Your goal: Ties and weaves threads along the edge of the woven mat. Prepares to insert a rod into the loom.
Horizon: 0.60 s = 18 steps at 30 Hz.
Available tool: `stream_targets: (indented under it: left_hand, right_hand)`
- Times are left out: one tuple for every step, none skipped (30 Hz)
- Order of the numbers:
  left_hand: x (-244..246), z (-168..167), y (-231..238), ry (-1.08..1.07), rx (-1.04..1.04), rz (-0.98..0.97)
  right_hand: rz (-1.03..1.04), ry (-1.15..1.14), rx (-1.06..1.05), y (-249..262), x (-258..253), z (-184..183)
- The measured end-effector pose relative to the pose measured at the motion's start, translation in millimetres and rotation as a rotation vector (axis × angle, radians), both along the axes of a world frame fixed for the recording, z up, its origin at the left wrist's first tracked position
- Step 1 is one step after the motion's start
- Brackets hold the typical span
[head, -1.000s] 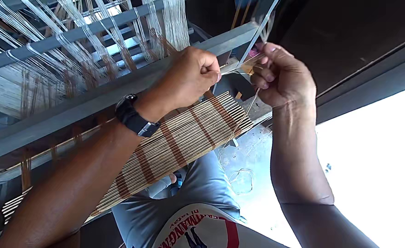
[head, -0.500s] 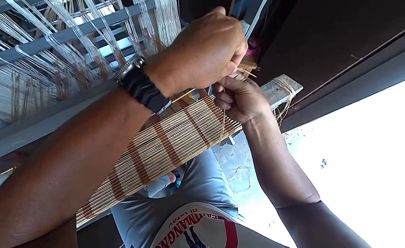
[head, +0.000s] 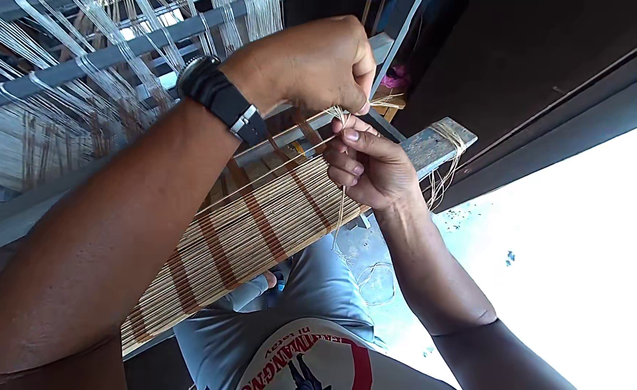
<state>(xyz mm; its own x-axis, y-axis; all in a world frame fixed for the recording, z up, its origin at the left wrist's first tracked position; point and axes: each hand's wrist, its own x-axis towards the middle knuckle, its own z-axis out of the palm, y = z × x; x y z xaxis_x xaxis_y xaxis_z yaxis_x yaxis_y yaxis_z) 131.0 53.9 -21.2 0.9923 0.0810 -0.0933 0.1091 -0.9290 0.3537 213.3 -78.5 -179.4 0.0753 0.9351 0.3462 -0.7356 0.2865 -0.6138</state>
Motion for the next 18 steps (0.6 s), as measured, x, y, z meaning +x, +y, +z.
stream_targets:
  left_hand:
    - [1, 1, 2, 0.008, -0.03, -0.003]
    - [2, 1, 3, 0.015, -0.057, 0.005]
    - [2, 2, 4, 0.025, -0.086, 0.022]
    - [2, 3, 6, 0.036, -0.129, 0.046]
    - [1, 3, 8, 0.042, -0.185, 0.073]
    - [-1, 2, 12, 0.042, -0.244, 0.085]
    - [-3, -1, 16, 0.042, -0.303, 0.09]
    - [-5, -4, 19, 0.04, -0.363, 0.09]
    - [-7, -7, 22, 0.04, -0.416, 0.089]
    - [-8, -11, 24, 0.037, -0.461, 0.093]
    - [-10, -15, 26, 0.026, -0.493, 0.099]
    - [-12, -19, 27, 0.011, -0.51, 0.106]
    - [-15, -23, 27, -0.005, -0.517, 0.119]
    - [-17, -27, 27, -0.021, -0.518, 0.133]
    - [-19, -32, 27, -0.043, -0.525, 0.143]
    - [-21, -37, 26, -0.071, -0.533, 0.157]
    - [-23, -42, 25, -0.1, -0.546, 0.173]
    - [-25, -48, 25, -0.128, -0.56, 0.191]
  right_hand:
    - [-0.009, -0.012, -0.005, -1, 1, 1]
    - [-0.016, -0.026, -0.011, -2, 3, 2]
    - [-0.021, -0.043, -0.013, -3, 5, 3]
    - [-0.024, -0.057, -0.014, -4, 8, 3]
    - [-0.032, -0.08, -0.02, -5, 10, 3]
    - [-0.039, -0.1, -0.031, -7, 12, 4]
    - [-0.042, -0.123, -0.044, -9, 15, 4]
    - [-0.049, -0.147, -0.059, -10, 16, 5]
    - [-0.065, -0.167, -0.079, -12, 18, 5]
    - [-0.088, -0.179, -0.102, -13, 19, 6]
    - [-0.117, -0.191, -0.13, -13, 20, 6]
    - [-0.148, -0.204, -0.16, -13, 20, 7]
    - [-0.182, -0.217, -0.192, -13, 20, 7]
    - [-0.221, -0.232, -0.223, -13, 19, 8]
    - [-0.26, -0.254, -0.247, -13, 18, 9]
    - [-0.298, -0.271, -0.266, -12, 17, 9]
    - [-0.331, -0.287, -0.28, -12, 16, 8]
    - [-0.354, -0.293, -0.288, -11, 15, 8]
